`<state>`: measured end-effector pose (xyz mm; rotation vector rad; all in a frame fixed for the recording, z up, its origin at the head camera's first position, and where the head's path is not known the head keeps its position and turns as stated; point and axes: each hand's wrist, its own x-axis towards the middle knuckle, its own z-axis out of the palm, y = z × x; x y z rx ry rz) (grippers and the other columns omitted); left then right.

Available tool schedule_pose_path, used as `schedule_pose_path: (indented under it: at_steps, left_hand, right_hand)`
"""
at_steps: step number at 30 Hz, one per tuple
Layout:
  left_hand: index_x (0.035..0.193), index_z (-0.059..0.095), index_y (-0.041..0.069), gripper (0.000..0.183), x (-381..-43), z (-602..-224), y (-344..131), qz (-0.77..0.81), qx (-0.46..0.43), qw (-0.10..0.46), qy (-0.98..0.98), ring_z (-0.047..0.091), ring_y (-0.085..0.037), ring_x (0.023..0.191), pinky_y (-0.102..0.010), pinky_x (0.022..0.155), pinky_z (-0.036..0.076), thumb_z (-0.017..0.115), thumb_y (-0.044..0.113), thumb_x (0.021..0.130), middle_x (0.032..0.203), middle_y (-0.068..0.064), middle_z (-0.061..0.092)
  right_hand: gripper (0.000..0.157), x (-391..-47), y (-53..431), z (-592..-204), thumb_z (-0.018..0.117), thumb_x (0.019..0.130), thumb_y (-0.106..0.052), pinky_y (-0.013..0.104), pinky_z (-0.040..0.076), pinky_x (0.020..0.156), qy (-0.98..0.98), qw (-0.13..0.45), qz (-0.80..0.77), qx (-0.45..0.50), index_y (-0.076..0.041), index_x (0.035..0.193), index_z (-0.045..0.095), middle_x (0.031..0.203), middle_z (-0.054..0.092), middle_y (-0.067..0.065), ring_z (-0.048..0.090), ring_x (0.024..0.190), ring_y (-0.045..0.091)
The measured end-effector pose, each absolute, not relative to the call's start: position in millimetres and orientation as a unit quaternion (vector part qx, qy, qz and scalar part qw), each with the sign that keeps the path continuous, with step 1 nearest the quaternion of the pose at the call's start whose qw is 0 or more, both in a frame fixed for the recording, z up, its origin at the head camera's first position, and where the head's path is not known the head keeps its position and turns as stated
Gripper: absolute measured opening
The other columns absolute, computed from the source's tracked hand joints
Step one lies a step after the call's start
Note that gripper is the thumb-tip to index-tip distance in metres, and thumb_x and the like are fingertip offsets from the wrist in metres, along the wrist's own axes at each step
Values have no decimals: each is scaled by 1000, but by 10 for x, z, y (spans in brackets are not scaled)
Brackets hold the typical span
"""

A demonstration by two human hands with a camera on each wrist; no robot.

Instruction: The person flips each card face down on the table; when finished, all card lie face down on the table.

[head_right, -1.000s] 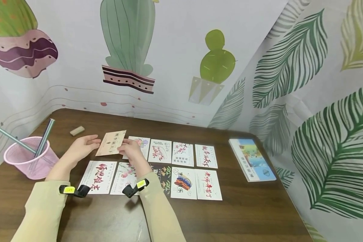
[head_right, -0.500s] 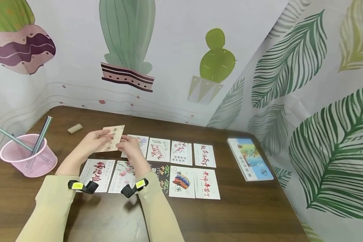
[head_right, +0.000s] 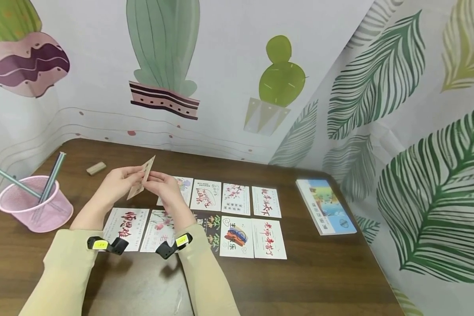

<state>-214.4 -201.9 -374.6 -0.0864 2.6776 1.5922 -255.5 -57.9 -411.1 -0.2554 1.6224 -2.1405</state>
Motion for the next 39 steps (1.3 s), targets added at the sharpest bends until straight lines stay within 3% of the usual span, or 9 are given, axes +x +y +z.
schedule_pose_path:
  at_steps: [6,11,16,19,24,28,31,34,39]
  left_hand:
    - [140,48,-7,48,-2118,-3704,-2030,509,-32,-39,859,56,-40,123,-53,101,49,46,25,104,133,-28,56]
    - [132,58,-3,54,-2093,-3699,-2029,494,-68,-101,861,61,-37,118,-50,97,52,61,36,96,121,-23,65]
    - [132,59,-2,59,-2077,-3713,-2040,526,-81,-111,839,65,-29,112,-15,81,55,74,34,87,115,-21,69]
    - [135,56,-2,60,-2079,-3713,-2065,557,-75,-93,822,68,-11,102,-3,74,47,74,30,87,120,-23,66]
    - [137,51,-8,55,-2084,-3705,-2121,617,-66,-79,780,59,15,84,-6,74,52,67,20,92,119,-22,67]
    - [135,50,-12,48,-2094,-3731,-2174,624,-75,-81,773,60,14,78,-9,71,54,60,15,96,121,-21,64]
    - [135,50,-12,46,-2113,-3780,-2222,608,-90,-79,785,57,14,76,-8,69,53,56,14,98,127,-30,58]
    - [135,49,-13,46,-2133,-3856,-2279,605,-107,-70,786,56,14,75,-8,69,52,54,14,98,124,-26,61]
    - [136,46,-14,48,-2177,-4038,-2364,617,-132,-46,775,55,11,73,-9,66,52,53,14,98,101,-1,65]
  right_hand:
    - [46,-2557,-576,-4074,56,91,6,34,49,105,572,222,-783,-102,11,136,48,134,55,29,60,120,28]
    - [45,-2536,-574,-4045,56,90,8,33,51,103,557,225,-792,-109,10,135,50,132,57,28,64,111,21]
    - [45,-2522,-560,-4029,56,90,8,34,50,104,553,234,-792,-108,8,135,50,131,58,26,64,114,25]
    - [47,-2517,-555,-4022,55,91,9,34,49,104,549,236,-794,-111,9,137,48,133,56,28,60,121,32]
    - [47,-2500,-559,-4004,54,91,9,34,50,103,537,237,-801,-119,9,138,47,136,55,29,56,126,35]
    - [47,-2500,-569,-4008,55,91,9,34,49,105,539,239,-799,-117,7,138,48,136,55,28,55,127,36]
    - [47,-2511,-572,-4032,55,91,9,35,47,107,545,244,-795,-111,7,137,49,136,55,28,55,128,35]
    - [45,-2523,-575,-4079,57,92,6,34,46,108,560,250,-783,-102,6,137,50,136,56,25,55,128,33]
    - [46,-2543,-579,-4199,59,92,2,33,47,107,594,265,-754,-86,6,137,49,136,57,23,56,127,31]
